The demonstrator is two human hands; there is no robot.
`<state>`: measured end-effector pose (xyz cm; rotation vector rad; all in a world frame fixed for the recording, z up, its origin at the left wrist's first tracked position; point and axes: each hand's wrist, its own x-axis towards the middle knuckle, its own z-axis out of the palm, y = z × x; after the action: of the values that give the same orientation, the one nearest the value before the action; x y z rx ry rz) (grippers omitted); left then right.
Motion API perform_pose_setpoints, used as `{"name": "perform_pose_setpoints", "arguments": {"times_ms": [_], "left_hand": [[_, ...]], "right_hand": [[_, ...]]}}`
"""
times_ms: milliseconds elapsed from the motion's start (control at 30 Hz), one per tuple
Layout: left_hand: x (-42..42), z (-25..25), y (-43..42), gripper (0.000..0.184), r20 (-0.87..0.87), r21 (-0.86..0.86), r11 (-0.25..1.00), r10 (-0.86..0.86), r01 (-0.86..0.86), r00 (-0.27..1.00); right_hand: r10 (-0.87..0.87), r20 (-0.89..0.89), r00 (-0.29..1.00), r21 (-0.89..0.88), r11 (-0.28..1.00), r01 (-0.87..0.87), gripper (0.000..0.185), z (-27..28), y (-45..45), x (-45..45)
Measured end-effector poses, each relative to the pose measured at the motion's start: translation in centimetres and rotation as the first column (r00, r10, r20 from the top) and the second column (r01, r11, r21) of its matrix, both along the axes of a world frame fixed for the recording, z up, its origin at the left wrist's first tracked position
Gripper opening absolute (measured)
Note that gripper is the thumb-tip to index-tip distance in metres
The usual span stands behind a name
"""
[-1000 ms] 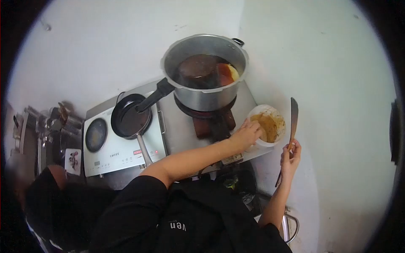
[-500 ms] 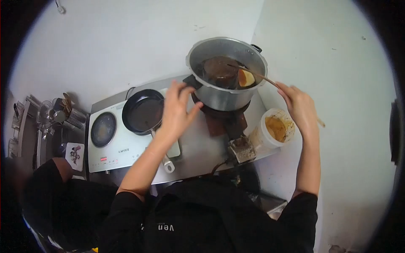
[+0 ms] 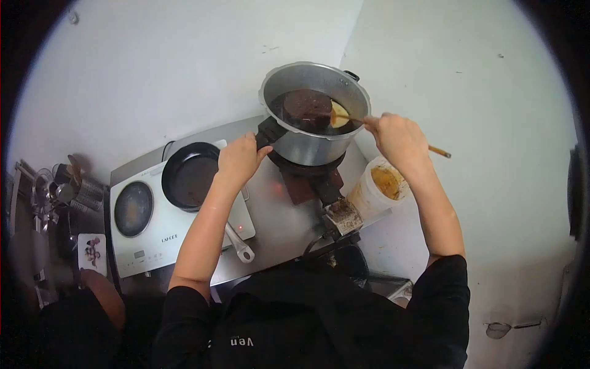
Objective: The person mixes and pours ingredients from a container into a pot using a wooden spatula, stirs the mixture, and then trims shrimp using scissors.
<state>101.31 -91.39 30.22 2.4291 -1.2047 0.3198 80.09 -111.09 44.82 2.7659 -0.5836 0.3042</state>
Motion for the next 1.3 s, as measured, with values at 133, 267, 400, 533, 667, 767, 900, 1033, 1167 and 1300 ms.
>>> {"name": "perform_pose_setpoints", "arguments": {"times_ms": [133, 267, 400, 533, 667, 767, 900, 1033, 1167, 1300], "left_hand": [[0.9, 0.3, -0.1, 0.053, -0.053, 0.084, 0.996, -0.025, 0.030, 0.998], [0.8, 1.4, -0.1, 0.050, -0.208, 0.120, 0.992, -0.002, 0.028, 0.978], [0.9, 1.4, 0.0, 0.051, -0.178, 0.118, 0.992, -0.024, 0.046, 0.984], [0.6, 1.1, -0.3, 0.049, -0.179, 0.117, 0.993, 0.011, 0.010, 0.984], [0.0, 1.2, -0.1, 0.045, -0.109, 0.100, 0.995, 0.022, -0.011, 0.994], [0.2, 0.8, -0.1, 0.044, -0.064, 0.076, 0.997, 0.009, -0.004, 0.998], [0.3, 0.7, -0.2, 0.043, -0.073, 0.062, 0.998, 0.004, 0.001, 0.997], [0.3, 0.6, -0.2, 0.043, -0.083, 0.097, 0.995, 0.032, -0.024, 0.996], [0.5, 0.0, -0.2, 0.047, 0.001, 0.076, 0.997, 0.020, -0.021, 1.000], [0.5, 0.1, -0.2, 0.048, 0.003, 0.056, 0.998, 0.015, -0.015, 1.000]], "right_hand": [[-0.028, -0.081, 0.996, -0.004, 1.000, 0.028, 0.018, -2.2, -0.5, -0.1], [-0.066, -0.096, 0.993, -0.004, 0.998, 0.066, 0.019, -2.6, -0.7, 0.5], [-0.054, -0.024, 0.998, 0.010, 0.998, 0.054, 0.022, -1.2, 0.9, 0.4], [-0.056, -0.078, 0.995, -0.051, 0.997, 0.052, 0.020, -1.6, 0.3, 2.1], [0.032, -0.026, 0.999, -0.054, 0.998, -0.033, 0.013, -1.6, 0.9, 3.7], [0.109, -0.049, 0.993, -0.105, 0.988, -0.114, 0.015, -2.1, 0.4, 5.9], [0.224, -0.093, 0.970, -0.147, 0.960, -0.236, 0.013, -1.7, -0.6, 9.4], [0.191, -0.080, 0.978, -0.102, 0.975, -0.199, 0.014, -0.6, -1.5, 12.4], [0.226, -0.021, 0.974, -0.183, 0.957, -0.226, 0.013, -0.9, -2.2, 14.8], [0.268, -0.081, 0.960, -0.334, 0.900, -0.280, 0.010, -0.5, -1.8, 16.4]]}}
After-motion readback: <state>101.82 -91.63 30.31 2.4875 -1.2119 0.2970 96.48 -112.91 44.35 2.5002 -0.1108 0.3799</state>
